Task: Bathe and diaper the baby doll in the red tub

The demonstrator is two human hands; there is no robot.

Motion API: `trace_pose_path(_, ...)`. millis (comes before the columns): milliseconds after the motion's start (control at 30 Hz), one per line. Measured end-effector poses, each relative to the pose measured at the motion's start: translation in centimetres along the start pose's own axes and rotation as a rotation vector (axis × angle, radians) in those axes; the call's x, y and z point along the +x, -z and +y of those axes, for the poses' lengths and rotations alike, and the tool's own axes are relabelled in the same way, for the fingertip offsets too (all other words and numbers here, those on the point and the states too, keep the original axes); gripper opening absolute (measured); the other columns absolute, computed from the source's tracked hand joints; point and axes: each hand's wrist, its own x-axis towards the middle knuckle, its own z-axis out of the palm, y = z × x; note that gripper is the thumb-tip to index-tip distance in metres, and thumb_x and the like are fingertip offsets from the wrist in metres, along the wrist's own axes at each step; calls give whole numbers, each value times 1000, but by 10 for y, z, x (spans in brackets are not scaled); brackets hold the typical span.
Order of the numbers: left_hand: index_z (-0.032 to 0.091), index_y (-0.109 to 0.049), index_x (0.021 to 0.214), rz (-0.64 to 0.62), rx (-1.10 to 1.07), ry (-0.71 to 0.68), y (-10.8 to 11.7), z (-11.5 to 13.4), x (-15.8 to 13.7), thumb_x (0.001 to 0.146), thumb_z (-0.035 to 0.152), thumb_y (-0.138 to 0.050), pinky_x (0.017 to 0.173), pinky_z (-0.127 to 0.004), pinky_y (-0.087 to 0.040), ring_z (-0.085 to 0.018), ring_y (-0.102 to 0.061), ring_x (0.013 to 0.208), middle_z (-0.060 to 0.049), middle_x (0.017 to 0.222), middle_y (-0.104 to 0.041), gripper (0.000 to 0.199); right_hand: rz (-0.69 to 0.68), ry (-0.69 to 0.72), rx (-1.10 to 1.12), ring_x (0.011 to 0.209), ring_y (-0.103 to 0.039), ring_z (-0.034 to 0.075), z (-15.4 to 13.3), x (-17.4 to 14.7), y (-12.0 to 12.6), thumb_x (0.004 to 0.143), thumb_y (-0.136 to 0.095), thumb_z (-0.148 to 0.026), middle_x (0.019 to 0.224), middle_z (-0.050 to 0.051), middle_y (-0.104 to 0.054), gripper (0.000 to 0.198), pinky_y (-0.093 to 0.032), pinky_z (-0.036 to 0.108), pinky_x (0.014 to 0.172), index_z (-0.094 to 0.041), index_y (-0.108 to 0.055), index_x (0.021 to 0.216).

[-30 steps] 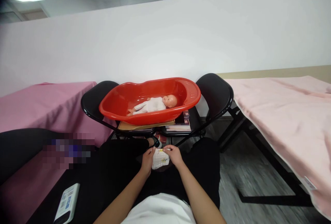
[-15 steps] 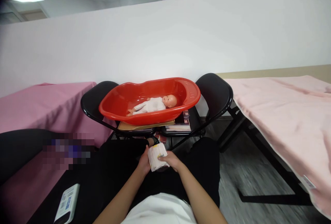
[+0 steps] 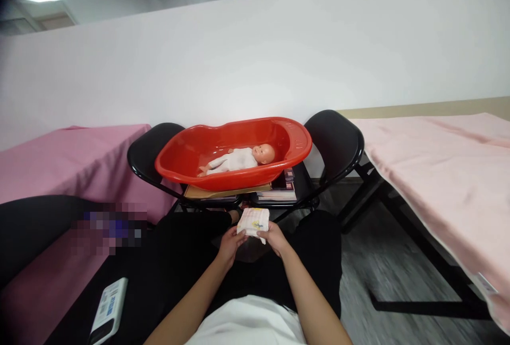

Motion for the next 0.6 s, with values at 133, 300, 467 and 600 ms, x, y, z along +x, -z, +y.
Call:
trace_pose_path(133,15,-65,94,-69,-100,42,-4,15,-12,61,20,-80,78,-29,-51,-14,-65,78,-6,90,-69,36,-218,-32,56,101,-63,23,-26,-11,-5,52,-83,-17,109,9,-68,62,-40,39,100,-17,-63,110)
trace_pose_path(300,16,-67,100,-204,8,33,-17,44,-32,65,15,-73,79,-30,-50,-18,-63,87,-8,99,-68,35,-123,-25,84,92,-66,23,-58,-9,-21,75,-68,-46,102,12,-69,43,-47,40,91,-13,-65,103)
trace_pose_path(467,15,-64,110,-314,83,11,-37,99,-38,66,13,-70,82,-37,-50,-27,-62,96,-12,110,-66,45,-229,-14,-100,87,-66,25,-124,-5,-32,71,-73,-41,96,12,-70,45,-50,42,85,-11,-65,104)
trace_pose_path(600,16,-64,103,-312,13,-214,-65,169,-29,72,21,-68,79,-42,-52,-27,-65,88,-12,105,-66,32,-105,133,-170,85,-67,24,-221,5,-27,69,-74,-41,94,11,-70,46,-51,41,82,-12,-65,105)
